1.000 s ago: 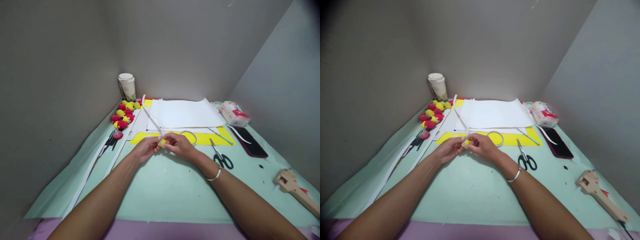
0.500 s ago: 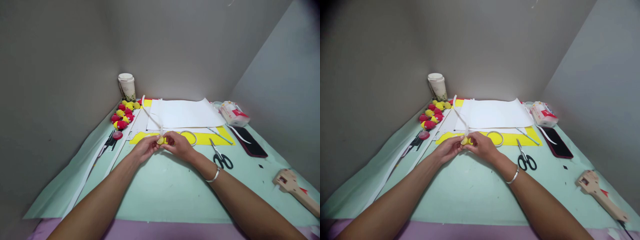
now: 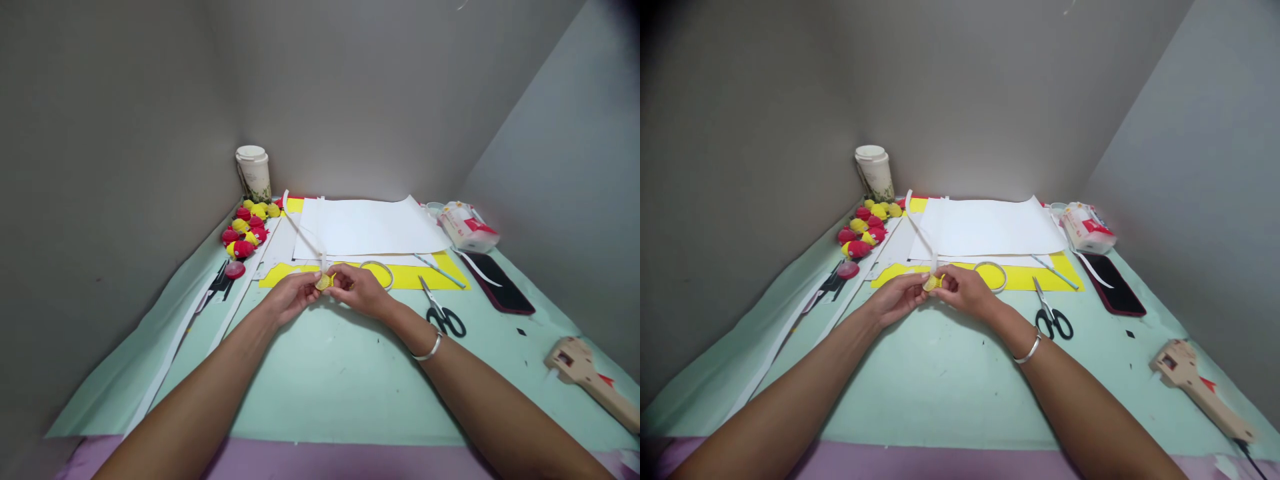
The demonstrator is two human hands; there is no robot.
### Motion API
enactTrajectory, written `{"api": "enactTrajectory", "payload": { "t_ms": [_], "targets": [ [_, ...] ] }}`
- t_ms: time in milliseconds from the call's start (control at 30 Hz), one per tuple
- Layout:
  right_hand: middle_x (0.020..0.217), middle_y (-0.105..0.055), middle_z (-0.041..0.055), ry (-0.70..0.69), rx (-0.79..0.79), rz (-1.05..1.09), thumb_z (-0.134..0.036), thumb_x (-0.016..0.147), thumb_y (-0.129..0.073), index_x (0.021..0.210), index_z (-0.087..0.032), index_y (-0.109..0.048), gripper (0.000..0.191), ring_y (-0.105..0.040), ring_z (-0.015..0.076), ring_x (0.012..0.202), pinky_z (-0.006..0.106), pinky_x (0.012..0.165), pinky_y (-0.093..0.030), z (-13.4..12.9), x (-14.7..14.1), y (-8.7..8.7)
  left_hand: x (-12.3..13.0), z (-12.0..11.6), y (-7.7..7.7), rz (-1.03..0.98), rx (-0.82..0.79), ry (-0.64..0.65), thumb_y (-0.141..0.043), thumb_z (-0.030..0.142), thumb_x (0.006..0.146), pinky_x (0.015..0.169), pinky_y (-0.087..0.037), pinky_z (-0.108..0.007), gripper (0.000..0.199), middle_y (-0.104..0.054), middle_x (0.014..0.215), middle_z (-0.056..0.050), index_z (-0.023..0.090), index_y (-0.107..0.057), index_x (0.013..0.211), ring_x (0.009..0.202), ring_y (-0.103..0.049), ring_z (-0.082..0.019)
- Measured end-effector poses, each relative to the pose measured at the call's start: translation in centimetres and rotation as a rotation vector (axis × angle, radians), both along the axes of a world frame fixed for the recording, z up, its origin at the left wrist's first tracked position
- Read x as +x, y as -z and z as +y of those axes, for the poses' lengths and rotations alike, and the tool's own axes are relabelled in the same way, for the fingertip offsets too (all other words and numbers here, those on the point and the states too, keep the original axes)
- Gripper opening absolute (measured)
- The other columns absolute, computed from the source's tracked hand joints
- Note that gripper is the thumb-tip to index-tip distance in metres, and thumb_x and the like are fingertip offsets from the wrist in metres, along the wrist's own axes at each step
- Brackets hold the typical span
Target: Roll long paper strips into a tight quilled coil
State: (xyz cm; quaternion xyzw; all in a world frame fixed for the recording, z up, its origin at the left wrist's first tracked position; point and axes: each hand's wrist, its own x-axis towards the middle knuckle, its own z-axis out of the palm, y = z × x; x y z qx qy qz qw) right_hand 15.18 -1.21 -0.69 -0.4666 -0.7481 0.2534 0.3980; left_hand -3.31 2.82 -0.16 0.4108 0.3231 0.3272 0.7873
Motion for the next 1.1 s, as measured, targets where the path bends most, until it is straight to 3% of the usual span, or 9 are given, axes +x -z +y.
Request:
{"api": "enactTrajectory", "payload": {
  "t_ms": [300, 500, 667, 1100],
  "targets": [
    [0.068, -0.058, -0.0041, -0.014, -0.045, -0.001, -0.031, 0.080, -0.067, 0.104, -0.019, -0.059, 0.028, -0.052, 0.0100, 0.058, 0.023, 0.057, -0.042, -0.02, -0.10, -0.08, -0.06, -0.06, -0.12, 0.005, -0.010, 0.001, -0.069, 0.020, 0.076, 0.053, -0.040, -0.019, 0.012, -0.061, 0.074, -0.004, 0.009, -0.067, 0.079, 0.060, -0.051, -0.008],
    [0.080, -0.062, -0.0004, 0.089, 0.082, -0.097, -0.028, 0.080, -0.067, 0.104, -0.021, -0.058, 0.027, -0.055, 0.0120, 0.066, 0.025, 0.063, -0.044, -0.25, -0.46, -0.20, 0.29, 0.16, 0.15, -0.048, -0.046, -0.077, -0.068, 0.016, 0.077, 0.058, -0.046, -0.019, 0.008, -0.062, 0.074, -0.005, 0.009, -0.067, 0.080, 0.063, -0.054, -0.009],
    [0.078, -0.060, -0.0007, 0.103, 0.120, -0.130, -0.028, 0.078, -0.070, 0.099, -0.021, -0.060, 0.024, -0.054, 0.0119, 0.066, 0.024, 0.062, -0.044, -0.19, -0.44, -0.11, 0.34, 0.16, 0.18, -0.054, -0.047, -0.076, -0.068, 0.016, 0.078, 0.057, -0.047, -0.019, 0.008, -0.062, 0.075, -0.005, 0.008, -0.067, 0.081, 0.063, -0.055, -0.009],
    [0.072, -0.061, -0.0014, 0.033, -0.011, 0.013, -0.032, 0.080, -0.067, 0.102, -0.019, -0.062, 0.026, -0.054, 0.0110, 0.062, 0.024, 0.061, -0.044, -0.06, -0.01, -0.32, 0.15, 0.02, -0.09, -0.011, -0.040, -0.041, -0.071, 0.021, 0.076, 0.056, -0.042, -0.019, 0.013, -0.061, 0.073, -0.004, 0.009, -0.067, 0.080, 0.061, -0.052, -0.008]
  ]
}}
